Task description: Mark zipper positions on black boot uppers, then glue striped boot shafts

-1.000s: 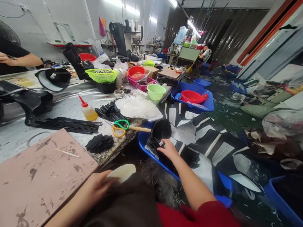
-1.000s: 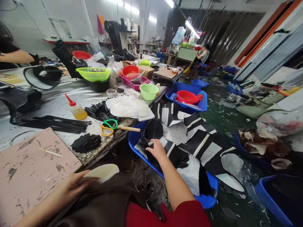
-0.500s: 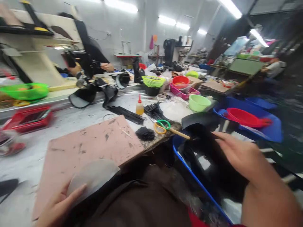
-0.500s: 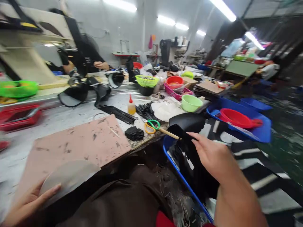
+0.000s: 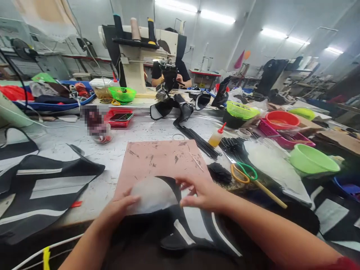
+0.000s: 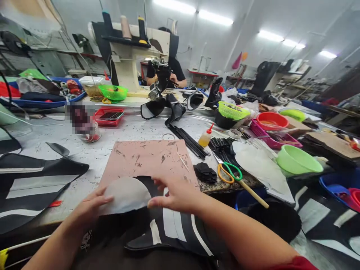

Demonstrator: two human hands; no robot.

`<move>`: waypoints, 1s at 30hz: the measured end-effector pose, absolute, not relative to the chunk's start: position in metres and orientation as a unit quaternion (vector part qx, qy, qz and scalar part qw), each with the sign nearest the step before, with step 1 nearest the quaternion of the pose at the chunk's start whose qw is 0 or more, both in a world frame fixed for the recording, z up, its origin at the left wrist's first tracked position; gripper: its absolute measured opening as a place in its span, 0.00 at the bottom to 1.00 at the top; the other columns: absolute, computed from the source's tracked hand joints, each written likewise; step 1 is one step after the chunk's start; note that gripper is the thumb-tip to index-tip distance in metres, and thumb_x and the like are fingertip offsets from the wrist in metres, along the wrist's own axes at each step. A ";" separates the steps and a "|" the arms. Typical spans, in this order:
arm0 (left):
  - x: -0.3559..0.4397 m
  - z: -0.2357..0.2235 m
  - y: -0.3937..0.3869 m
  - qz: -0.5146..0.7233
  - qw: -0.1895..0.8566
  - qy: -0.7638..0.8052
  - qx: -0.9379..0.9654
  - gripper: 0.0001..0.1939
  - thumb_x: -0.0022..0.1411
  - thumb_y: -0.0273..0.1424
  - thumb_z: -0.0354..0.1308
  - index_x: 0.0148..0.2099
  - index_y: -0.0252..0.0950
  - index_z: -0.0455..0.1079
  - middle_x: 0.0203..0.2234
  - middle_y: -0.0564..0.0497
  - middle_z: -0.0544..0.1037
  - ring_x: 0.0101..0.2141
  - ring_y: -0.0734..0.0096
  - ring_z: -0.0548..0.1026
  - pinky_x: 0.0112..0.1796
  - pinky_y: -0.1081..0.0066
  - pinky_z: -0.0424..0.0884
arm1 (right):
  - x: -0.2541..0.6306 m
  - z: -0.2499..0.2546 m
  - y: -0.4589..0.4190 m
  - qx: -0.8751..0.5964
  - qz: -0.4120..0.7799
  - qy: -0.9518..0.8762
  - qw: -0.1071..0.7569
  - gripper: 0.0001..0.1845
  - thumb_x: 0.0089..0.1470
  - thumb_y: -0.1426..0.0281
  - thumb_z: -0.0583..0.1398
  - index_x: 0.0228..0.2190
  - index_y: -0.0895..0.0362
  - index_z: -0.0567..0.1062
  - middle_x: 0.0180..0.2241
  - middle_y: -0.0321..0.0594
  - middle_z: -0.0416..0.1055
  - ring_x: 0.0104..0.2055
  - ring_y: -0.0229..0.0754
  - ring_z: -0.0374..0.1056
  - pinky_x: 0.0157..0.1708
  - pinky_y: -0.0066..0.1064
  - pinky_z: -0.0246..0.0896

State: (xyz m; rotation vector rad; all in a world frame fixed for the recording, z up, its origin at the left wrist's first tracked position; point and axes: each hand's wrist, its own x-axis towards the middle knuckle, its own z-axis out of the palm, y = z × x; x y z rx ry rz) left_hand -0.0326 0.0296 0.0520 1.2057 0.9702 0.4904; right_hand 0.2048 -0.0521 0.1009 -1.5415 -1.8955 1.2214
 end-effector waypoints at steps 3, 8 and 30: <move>-0.024 0.044 0.027 0.120 0.608 0.386 0.683 0.23 0.53 0.41 0.51 0.47 0.32 0.67 0.36 0.46 0.76 0.36 0.62 0.73 0.37 0.67 0.69 | 0.204 0.074 -0.024 -0.540 0.501 -0.623 0.265 0.25 0.43 0.61 0.60 0.44 0.58 0.69 0.40 0.46 0.71 0.39 0.46 0.68 0.34 0.36 0.65; -0.015 0.018 -0.001 0.047 0.300 0.390 0.869 0.30 0.59 0.47 0.43 0.55 0.32 0.61 0.55 0.39 0.61 0.54 0.52 0.60 0.53 0.54 0.56 | 0.236 0.048 0.004 -0.629 0.406 -0.514 0.420 0.13 0.46 0.63 0.56 0.34 0.55 0.70 0.33 0.41 0.70 0.36 0.45 0.65 0.37 0.38 0.62; 0.014 -0.005 0.030 0.280 0.530 0.582 0.550 0.11 0.48 0.39 0.52 0.33 0.38 0.59 0.22 0.58 0.66 0.21 0.76 0.65 0.24 0.75 0.62 | 0.208 0.001 0.054 -0.552 0.488 -0.620 0.272 0.08 0.43 0.73 0.55 0.29 0.56 0.70 0.32 0.36 0.69 0.35 0.39 0.64 0.37 0.32 0.58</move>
